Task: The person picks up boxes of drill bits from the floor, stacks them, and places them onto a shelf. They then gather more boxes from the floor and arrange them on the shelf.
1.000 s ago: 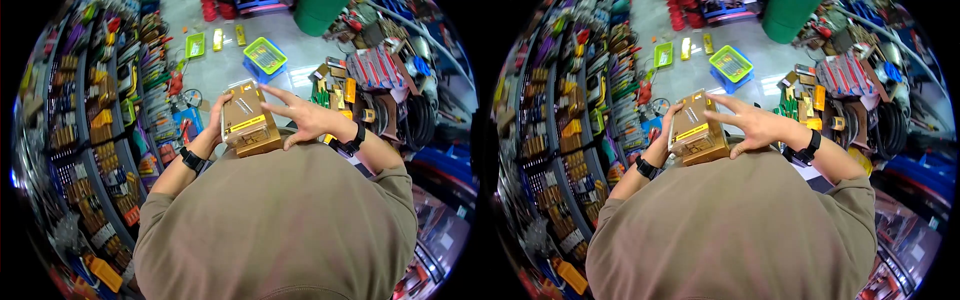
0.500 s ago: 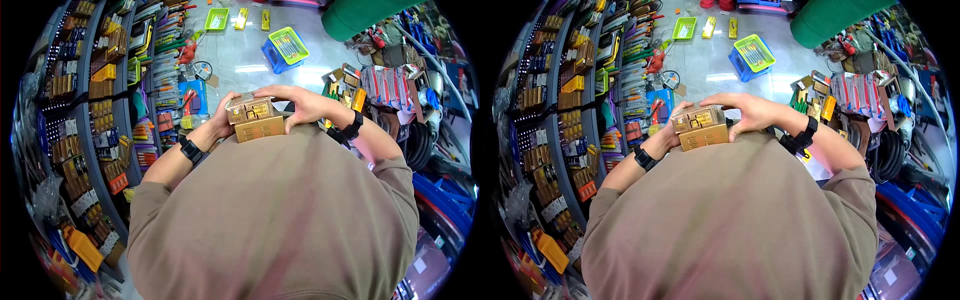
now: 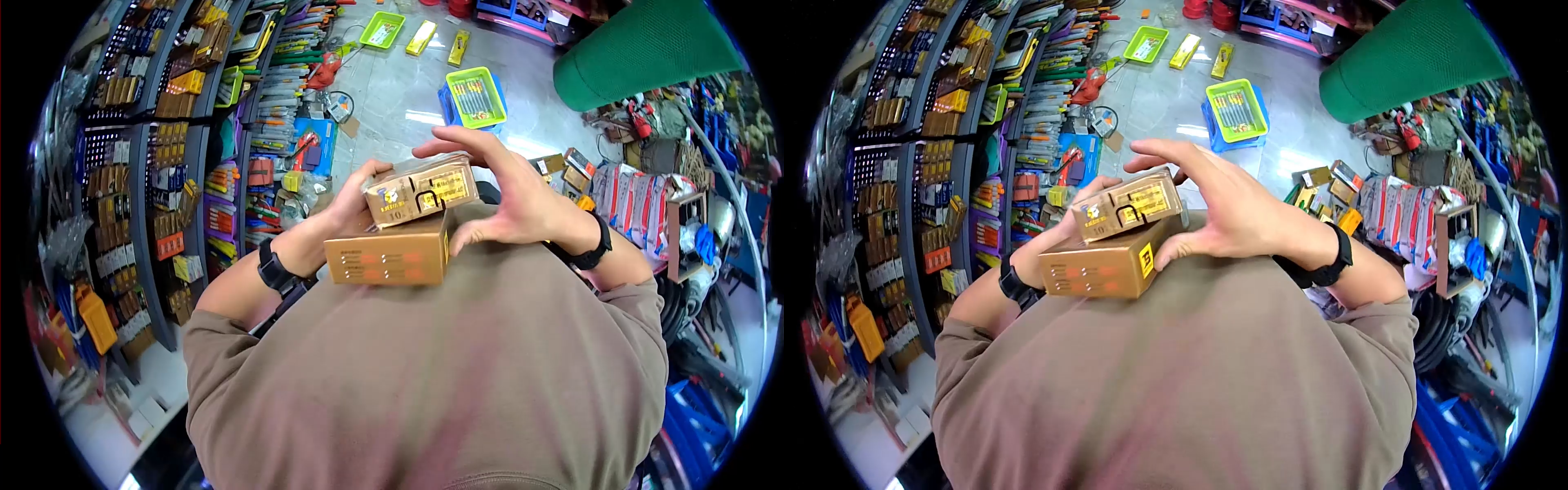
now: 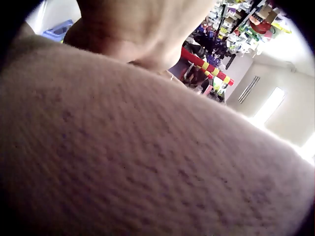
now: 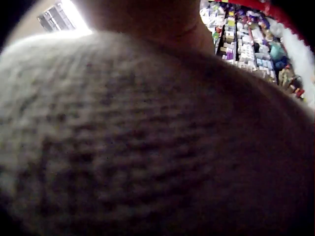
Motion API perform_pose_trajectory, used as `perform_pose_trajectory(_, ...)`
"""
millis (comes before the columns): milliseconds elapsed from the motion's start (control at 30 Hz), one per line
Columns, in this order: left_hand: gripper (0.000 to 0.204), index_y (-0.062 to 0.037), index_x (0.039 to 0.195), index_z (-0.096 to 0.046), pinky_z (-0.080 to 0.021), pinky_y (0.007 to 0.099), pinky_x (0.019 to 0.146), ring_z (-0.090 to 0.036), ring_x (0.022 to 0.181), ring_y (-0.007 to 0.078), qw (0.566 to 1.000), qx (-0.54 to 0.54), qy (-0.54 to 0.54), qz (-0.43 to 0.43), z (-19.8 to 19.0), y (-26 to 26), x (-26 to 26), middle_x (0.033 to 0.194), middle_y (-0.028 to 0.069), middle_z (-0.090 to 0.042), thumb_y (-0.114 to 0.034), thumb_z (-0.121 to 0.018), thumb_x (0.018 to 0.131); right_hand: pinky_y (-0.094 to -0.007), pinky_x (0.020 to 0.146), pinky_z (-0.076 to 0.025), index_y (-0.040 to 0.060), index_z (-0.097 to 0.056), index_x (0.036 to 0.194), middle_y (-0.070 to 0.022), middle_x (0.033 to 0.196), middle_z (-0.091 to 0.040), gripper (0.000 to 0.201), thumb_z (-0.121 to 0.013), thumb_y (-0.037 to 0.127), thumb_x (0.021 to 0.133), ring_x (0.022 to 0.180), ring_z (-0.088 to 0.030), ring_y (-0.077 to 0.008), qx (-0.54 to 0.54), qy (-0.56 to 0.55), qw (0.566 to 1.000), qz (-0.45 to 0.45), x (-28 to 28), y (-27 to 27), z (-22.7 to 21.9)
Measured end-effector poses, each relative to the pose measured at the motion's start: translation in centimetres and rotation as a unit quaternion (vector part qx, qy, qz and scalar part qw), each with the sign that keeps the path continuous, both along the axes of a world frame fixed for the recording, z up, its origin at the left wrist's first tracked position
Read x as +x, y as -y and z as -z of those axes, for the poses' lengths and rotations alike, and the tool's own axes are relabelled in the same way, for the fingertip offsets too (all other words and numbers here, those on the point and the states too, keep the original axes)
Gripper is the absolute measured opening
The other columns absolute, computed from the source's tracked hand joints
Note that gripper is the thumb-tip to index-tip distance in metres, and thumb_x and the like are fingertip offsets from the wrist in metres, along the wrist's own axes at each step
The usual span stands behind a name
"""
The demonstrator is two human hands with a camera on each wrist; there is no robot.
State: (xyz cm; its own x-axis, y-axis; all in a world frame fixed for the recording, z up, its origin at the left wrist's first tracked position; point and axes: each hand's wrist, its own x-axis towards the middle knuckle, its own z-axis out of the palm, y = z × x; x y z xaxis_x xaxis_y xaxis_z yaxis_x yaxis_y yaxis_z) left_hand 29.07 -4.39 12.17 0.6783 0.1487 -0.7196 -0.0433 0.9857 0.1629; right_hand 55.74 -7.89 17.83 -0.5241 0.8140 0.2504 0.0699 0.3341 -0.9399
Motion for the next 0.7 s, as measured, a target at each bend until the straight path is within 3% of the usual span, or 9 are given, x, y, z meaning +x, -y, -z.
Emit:
perform_pose_trajectory(67, 0.053, -0.0105, 0.141, -0.051, -0.050, 0.0393, 0.103, -0.063, 0.117, 0.0240, 0.991, 0.127, -0.040, 0.004, -1.3, 2.4, 2.4, 0.129, 0.0113, -0.063, -0.044, -0.042, 0.101, -0.0478, 0.111, -0.039, 0.0103, -0.026, 0.154, -0.0173, 0.146, -0.050, 0.124, -0.093, 0.051, 0.058, 0.134, -0.050, -0.0326, 0.101, 0.047, 0.992, -0.050, 2.4, -0.4, -0.8)
perform_pose_trajectory(100, 0.049, -0.0105, 0.135, -0.055, -0.052, 0.0370, 0.099, -0.064, 0.115, 0.0213, 0.976, 0.179, -0.116, -0.033, -5.3, 3.6, 4.5, 0.125, 0.0095, -0.065, -0.045, -0.043, 0.102, -0.0498, 0.113, -0.035, 0.0098, -0.016, 0.155, -0.0225, 0.148, -0.042, 0.133, -0.095, 0.050, 0.056, 0.137, -0.044, -0.0361, 0.096, 0.031, 0.990, -0.096, 3.2, -0.4, -0.7)
perform_pose_trajectory(133, 0.049, -0.0105, 0.135, -0.055, -0.052, 0.0370, 0.099, -0.064, 0.115, 0.0213, 0.976, 0.172, -0.124, -0.044, -4.9, 4.0, 5.2, 0.125, 0.0095, -0.065, -0.045, -0.043, 0.102, -0.0498, 0.113, -0.035, 0.0098, -0.016, 0.155, -0.0225, 0.148, -0.042, 0.133, -0.095, 0.050, 0.056, 0.137, -0.044, -0.0361, 0.092, 0.024, 0.990, -0.109, 3.6, -0.1, -0.2)
perform_pose_trajectory(200, 0.050, -0.0010, 0.115, -0.062, -0.052, 0.0416, 0.090, -0.066, 0.095, 0.0290, 0.982, 0.060, -0.138, -0.117, -2.7, 4.0, 6.1, 0.108, 0.0146, -0.067, -0.044, -0.046, 0.095, -0.0501, 0.113, -0.035, 0.0089, -0.004, 0.155, -0.0275, 0.148, -0.037, 0.144, -0.097, 0.048, 0.052, 0.137, -0.043, -0.0377, 0.088, 0.017, 0.989, -0.121, 4.2, 0.4, 0.9)
perform_pose_trajectory(233, 0.051, 0.0009, 0.120, -0.060, -0.051, 0.0429, 0.096, -0.065, 0.104, 0.0299, 0.988, 0.033, -0.083, -0.122, -2.2, 4.0, 6.1, 0.117, 0.0173, -0.066, -0.040, -0.043, 0.096, -0.0485, 0.111, -0.038, 0.0080, 0.001, 0.154, -0.0285, 0.145, -0.037, 0.142, -0.099, 0.038, 0.057, 0.133, -0.047, -0.0370, 0.112, 0.030, 0.985, -0.128, 4.3, 0.2, 0.9)
perform_pose_trajectory(367, 0.053, 0.0011, 0.126, -0.059, -0.048, 0.0438, 0.102, -0.063, 0.114, 0.0308, 0.978, 0.018, -0.096, -0.184, -6.0, 5.2, 8.6, 0.128, 0.0199, -0.063, -0.038, -0.039, 0.097, -0.0442, 0.105, -0.044, 0.0049, -0.003, 0.154, -0.0254, 0.138, -0.043, 0.123, -0.092, 0.018, 0.069, 0.125, -0.053, -0.0327, 0.092, -0.049, 0.988, -0.111, 4.3, -0.4, 1.9)
perform_pose_trajectory(467, 0.054, -0.0037, 0.133, -0.058, -0.049, 0.0437, 0.103, -0.064, 0.115, 0.0308, 0.966, 0.015, 0.012, -0.260, -7.3, 5.7, 9.0, 0.132, 0.0183, -0.062, -0.038, -0.037, 0.097, -0.0440, 0.106, -0.044, 0.0040, -0.005, 0.154, -0.0251, 0.137, -0.045, 0.125, -0.094, 0.021, 0.068, 0.125, -0.053, -0.0314, 0.110, -0.086, 0.983, -0.120, 4.6, -1.5, 0.5)
perform_pose_trajectory(600, 0.057, -0.0042, 0.135, -0.056, -0.049, 0.0432, 0.101, -0.063, 0.113, 0.0292, 0.956, 0.051, -0.082, -0.277, -10.2, 7.0, 10.6, 0.130, 0.0174, -0.062, -0.043, -0.038, 0.098, -0.0426, 0.102, -0.047, 0.0029, -0.007, 0.155, -0.0246, 0.134, -0.047, 0.127, -0.095, 0.023, 0.066, 0.122, -0.055, -0.0304, 0.125, -0.111, 0.978, -0.123, 5.4, -2.0, -0.9)
perform_pose_trajectory(700, 0.057, -0.0037, 0.134, -0.056, -0.051, 0.0427, 0.099, -0.064, 0.111, 0.0294, 0.955, 0.058, -0.051, -0.285, -8.1, 7.1, 10.4, 0.130, 0.0178, -0.061, -0.045, -0.039, 0.098, -0.0419, 0.101, -0.048, 0.0014, -0.007, 0.154, -0.0248, 0.133, -0.048, 0.126, -0.095, 0.023, 0.066, 0.121, -0.056, -0.0299, 0.153, -0.106, 0.974, -0.128, 5.9, -2.1, -1.3)
